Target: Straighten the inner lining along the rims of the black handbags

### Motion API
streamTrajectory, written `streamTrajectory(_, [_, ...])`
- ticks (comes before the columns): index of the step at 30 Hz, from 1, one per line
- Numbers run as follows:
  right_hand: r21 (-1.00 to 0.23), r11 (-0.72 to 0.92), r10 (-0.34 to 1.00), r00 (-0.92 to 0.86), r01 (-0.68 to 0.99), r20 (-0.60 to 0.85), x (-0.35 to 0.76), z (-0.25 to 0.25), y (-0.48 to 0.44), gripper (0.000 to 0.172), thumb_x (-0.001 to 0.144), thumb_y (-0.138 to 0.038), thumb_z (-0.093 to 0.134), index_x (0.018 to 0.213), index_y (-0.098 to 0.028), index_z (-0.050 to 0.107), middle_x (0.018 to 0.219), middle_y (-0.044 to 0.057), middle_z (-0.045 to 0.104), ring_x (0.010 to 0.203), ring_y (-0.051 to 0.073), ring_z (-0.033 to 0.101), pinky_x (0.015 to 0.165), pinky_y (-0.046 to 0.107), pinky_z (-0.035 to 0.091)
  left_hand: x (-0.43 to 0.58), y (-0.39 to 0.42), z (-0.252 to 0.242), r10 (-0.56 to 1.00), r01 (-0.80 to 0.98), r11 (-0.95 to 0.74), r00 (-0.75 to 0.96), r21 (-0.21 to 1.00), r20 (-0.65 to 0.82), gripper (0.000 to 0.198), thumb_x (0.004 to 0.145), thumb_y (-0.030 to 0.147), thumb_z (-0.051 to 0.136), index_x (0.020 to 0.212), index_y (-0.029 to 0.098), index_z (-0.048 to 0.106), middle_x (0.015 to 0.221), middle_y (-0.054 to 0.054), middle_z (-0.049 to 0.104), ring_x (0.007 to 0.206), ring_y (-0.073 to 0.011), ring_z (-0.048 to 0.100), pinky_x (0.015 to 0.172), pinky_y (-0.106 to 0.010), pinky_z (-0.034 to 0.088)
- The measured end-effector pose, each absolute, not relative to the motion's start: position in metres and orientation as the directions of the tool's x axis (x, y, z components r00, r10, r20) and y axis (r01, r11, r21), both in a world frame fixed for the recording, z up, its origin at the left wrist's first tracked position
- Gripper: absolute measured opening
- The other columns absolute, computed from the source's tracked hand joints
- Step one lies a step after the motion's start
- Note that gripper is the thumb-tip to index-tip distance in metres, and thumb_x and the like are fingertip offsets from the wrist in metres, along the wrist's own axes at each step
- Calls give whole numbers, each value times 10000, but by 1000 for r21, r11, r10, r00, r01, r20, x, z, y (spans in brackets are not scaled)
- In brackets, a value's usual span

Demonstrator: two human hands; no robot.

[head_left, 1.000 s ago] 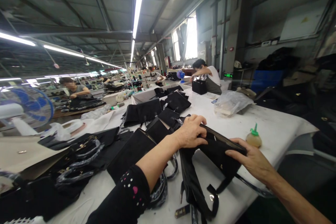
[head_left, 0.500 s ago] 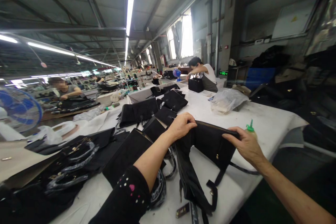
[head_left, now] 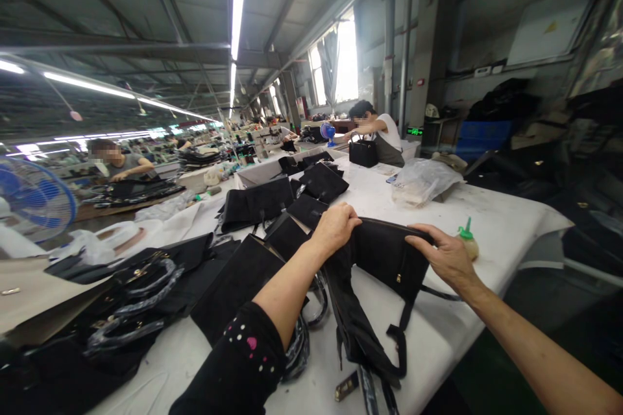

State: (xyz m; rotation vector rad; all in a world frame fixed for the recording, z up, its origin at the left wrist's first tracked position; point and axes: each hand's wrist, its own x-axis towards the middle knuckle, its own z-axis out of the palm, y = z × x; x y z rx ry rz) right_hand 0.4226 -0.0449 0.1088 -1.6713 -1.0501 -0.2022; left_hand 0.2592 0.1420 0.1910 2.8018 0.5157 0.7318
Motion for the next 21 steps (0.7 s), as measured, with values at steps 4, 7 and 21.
streamTrajectory(4, [-696,-19,536,595,718,599,424,110,-42,307,780,-486,631,945,-238,704,925,-4,716,861,191,646,801,284,489,259,141,191,386,307,-920,817,245,429,147,838,307,598,765,186,639,883,-21,640,806,-164,597,690,-266,428])
streamTrajectory(7, [-685,-54,527,603,727,598,424,112,-40,272,792,-464,618,914,-236,702,887,-8,713,825,186,646,788,285,488,260,140,191,387,316,-920,822,230,418,156,844,320,592,783,187,646,894,-25,641,806,-164,598,693,-267,431])
streamTrajectory(21, [-578,-75,561,514,812,649,421,128,-31,153,838,-347,573,795,-220,648,786,-17,665,750,157,605,721,265,432,260,140,191,405,369,-914,803,170,438,161,857,318,573,774,187,615,906,-27,644,821,-178,608,681,-273,429])
